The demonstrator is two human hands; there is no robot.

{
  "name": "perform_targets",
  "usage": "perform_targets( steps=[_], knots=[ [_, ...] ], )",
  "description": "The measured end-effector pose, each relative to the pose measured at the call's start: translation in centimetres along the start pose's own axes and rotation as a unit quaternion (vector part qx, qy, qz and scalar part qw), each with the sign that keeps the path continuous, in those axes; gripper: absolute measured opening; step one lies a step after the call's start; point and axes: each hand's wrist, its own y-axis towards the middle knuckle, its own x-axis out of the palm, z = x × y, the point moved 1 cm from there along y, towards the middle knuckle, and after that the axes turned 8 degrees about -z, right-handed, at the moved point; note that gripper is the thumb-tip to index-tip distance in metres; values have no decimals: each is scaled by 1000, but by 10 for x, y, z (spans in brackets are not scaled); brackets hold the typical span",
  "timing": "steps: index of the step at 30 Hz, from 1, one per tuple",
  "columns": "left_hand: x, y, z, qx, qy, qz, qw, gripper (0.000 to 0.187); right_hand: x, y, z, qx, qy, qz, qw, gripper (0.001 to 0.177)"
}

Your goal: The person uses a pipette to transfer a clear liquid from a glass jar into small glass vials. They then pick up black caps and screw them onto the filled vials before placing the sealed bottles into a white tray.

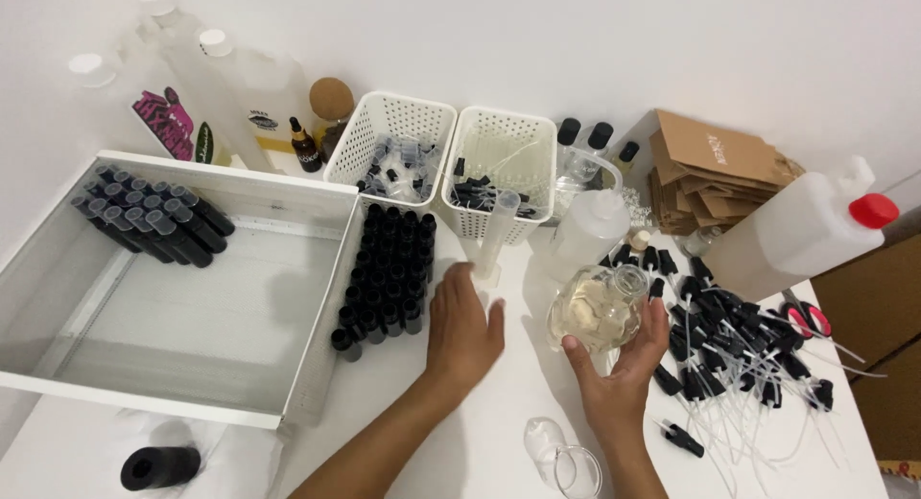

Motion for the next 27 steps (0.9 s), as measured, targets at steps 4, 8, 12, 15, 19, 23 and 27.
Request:
perform_targets(
  steps=[4,8,12,15,19,23,27],
  knots=[
    [17,30,-10,-72,48,8,996,57,0,2,-3,24,-7,5,1000,106],
    [35,43,-24,-73,96,-5,993,37,2,5,-6,62,10,-3,998,109],
    [31,25,-18,-26,86,-81,993,29,0,7,-4,108,3,-6,994,106],
    [21,-8,-8,-11,89,-163,983,30,-3,9,-7,118,-21,-8,993,105],
    [21,-34,-20,30,101,-153,983,29,-4,7,9,54,-28,-8,998,102],
    [13,-44,-27,101,93,-115,984,27,-3,5,11,35,-85,8,996,101],
    [12,-40,-32,155,70,-84,982,28,-7,9,31,-145,-160,-15,976,99]
  ],
)
